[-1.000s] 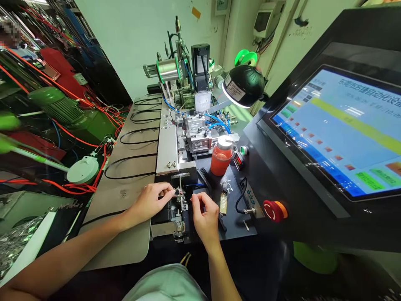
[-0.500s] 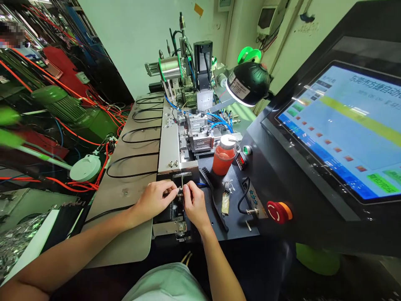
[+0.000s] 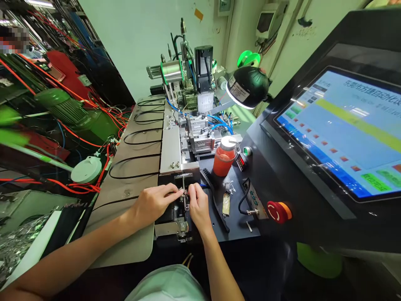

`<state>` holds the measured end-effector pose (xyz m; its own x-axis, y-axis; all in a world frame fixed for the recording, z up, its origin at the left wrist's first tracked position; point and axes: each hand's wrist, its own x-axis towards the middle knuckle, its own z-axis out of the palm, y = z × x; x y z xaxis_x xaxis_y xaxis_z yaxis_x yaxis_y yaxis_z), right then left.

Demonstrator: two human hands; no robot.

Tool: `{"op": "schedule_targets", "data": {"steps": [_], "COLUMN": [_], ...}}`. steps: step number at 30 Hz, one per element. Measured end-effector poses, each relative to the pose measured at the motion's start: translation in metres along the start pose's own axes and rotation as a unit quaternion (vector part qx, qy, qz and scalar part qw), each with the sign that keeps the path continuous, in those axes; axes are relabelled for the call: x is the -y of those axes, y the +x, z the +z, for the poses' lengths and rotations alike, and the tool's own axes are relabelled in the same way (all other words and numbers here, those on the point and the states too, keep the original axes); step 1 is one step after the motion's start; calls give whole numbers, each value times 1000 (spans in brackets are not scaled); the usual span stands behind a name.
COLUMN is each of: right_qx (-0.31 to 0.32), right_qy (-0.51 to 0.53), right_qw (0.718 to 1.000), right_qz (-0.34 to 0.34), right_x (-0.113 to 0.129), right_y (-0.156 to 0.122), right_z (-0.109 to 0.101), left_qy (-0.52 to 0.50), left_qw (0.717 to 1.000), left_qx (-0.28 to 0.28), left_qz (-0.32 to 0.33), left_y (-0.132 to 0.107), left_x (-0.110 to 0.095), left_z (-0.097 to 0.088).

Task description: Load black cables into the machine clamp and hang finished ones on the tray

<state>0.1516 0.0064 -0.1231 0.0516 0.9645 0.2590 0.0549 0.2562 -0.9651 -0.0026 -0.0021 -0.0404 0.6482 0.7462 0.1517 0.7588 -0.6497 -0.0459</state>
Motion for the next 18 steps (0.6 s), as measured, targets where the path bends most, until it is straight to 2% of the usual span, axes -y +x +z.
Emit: {"op": "schedule_targets", "data": {"steps": [2,4,6,8,14,18], "right_qx": [-22,-20,-8,-10,-106,-105], "right_qy": [-55,-108,-138,-157,-182,-166], "right_qw": [998,990,979,972,965,971], "right_qz": [-29,-88,-148,-174,-155,-137], "right_x": [4,9,13,16,21,26], "right_y": [-2,-5,-9,-13,-24,-29], "right_z": [-5,-8,-11,-14,-32,-39], "left_qy": [-67,-103,-102,-90,-86,-92], "left_qw": [995,986,983,983,983,982], "left_qx": [-14,-2,24,44,39,35], "left_qz": [-70,-128,-152,-154,-157,-163], "left_y": [-3,-5,-5,-4,-4,-4], "left_x": [5,8,9,8,7,3], "left_z": [0,0,0,-1,-1,2]}}
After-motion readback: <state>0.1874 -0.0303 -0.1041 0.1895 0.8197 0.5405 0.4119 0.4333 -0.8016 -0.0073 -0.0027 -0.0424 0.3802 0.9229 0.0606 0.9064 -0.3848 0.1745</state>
